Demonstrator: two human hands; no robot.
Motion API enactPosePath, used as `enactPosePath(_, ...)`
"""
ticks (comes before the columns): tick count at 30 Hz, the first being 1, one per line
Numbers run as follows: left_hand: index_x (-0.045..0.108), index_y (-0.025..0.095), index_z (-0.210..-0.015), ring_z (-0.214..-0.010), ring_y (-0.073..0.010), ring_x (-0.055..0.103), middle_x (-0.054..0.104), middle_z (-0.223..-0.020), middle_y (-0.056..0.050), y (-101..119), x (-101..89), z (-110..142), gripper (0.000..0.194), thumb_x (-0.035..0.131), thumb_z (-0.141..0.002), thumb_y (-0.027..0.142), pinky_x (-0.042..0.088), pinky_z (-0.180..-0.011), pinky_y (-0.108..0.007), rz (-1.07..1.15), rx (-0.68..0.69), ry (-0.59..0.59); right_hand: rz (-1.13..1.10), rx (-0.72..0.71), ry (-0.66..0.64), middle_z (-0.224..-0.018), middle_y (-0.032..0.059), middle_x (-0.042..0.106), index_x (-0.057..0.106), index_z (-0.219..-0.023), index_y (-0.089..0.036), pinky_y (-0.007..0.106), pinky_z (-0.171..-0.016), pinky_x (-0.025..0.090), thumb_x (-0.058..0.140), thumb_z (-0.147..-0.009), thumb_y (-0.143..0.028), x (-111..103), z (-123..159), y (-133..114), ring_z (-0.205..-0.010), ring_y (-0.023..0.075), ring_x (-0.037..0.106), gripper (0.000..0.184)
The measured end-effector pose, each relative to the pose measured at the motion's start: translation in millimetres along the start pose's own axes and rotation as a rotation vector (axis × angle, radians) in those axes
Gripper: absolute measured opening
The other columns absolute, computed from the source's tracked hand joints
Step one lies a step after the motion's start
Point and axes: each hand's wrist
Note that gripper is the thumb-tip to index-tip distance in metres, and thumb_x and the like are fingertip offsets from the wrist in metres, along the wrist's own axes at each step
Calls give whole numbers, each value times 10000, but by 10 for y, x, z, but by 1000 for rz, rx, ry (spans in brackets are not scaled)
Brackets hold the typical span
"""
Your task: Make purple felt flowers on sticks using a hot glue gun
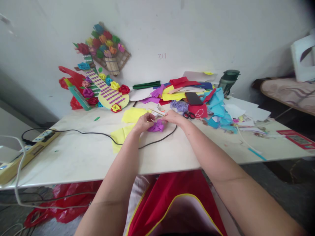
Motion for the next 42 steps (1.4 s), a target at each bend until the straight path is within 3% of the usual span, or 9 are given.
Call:
enactPosePath(8,629,179,-857,-816,-197,599,668,-897,-53,43,-9,33,299,615,-563,237,481,-706,-323,-17,14,-4,-273,12,-27,-483,5,599,592,-499,-142,203,-507,403,623,-636,-8,68,7,-41,-497,89,530,195)
enactPosePath(10,637,185,-904,-955,-225,601,669,-994,-64,81,-31,58,328,607,-583,248,485,-825,-358,19,84,-12,-390,25,-29,-468,-4,581,600,-531,-137,186,-427,341,633,-664,-29,23,14,-37,-422,60,456,175)
enactPosePath(14,620,203,-1040,-1160,-257,546,636,-1147,-68,130,-59,80,459,615,-582,226,400,-1033,-409,17,221,-10,-565,64,-19,-402,-34,495,572,-548,-134,193,-325,109,666,-724,-127,-120,17,-4,-322,6,198,200)
enactPosePath(17,579,196,-1147,-1169,-272,532,603,-1221,-96,119,-35,65,610,648,-540,194,386,-1046,-409,-90,299,2,-692,72,-13,-437,-16,536,576,-583,-125,195,-318,78,653,-737,-121,-203,19,-5,-316,3,194,172)
enactPosePath(20,548,197,-1211,-1179,-287,517,577,-1268,-120,98,22,42,683,681,-541,191,376,-1047,-412,-236,400,87,-767,109,-11,-441,-16,542,568,-594,-125,195,-317,79,629,-749,-99,-233,30,-37,-312,7,208,168)
enactPosePath(24,565,217,-1162,-1181,-293,518,592,-1266,-115,94,96,17,605,696,-572,197,364,-1049,-421,-410,528,194,-806,155,-35,-483,1,592,578,-630,-120,203,-321,85,607,-768,-92,-225,36,-69,-311,8,196,144)
enactPosePath(30,599,211,-1052,-1030,-272,582,658,-1094,-103,105,142,-6,409,656,-647,210,394,-984,-420,-535,592,237,-845,212,-94,-510,13,625,574,-654,-125,201,-325,108,585,-779,-95,-214,25,-64,-318,15,183,129)
enactPosePath(37,626,232,-905,-886,-250,573,664,-880,-62,76,181,-17,295,655,-615,187,429,-891,-387,-495,494,299,-857,246,-150,-500,12,613,566,-672,-120,183,-311,100,561,-813,-98,-195,32,-85,-308,6,170,143)
enactPosePath(42,599,222,-846,-762,-170,554,629,-813,-7,54,178,-14,240,666,-634,313,442,-763,-301,-137,244,371,-776,209,-157,-503,1,572,596,-692,-133,191,-320,85,590,-872,-285,-209,37,-76,-315,7,165,236)
Point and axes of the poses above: each hand's wrist, its own z-axis away from the middle knuckle, its own x-axis out of the palm, y = z × x
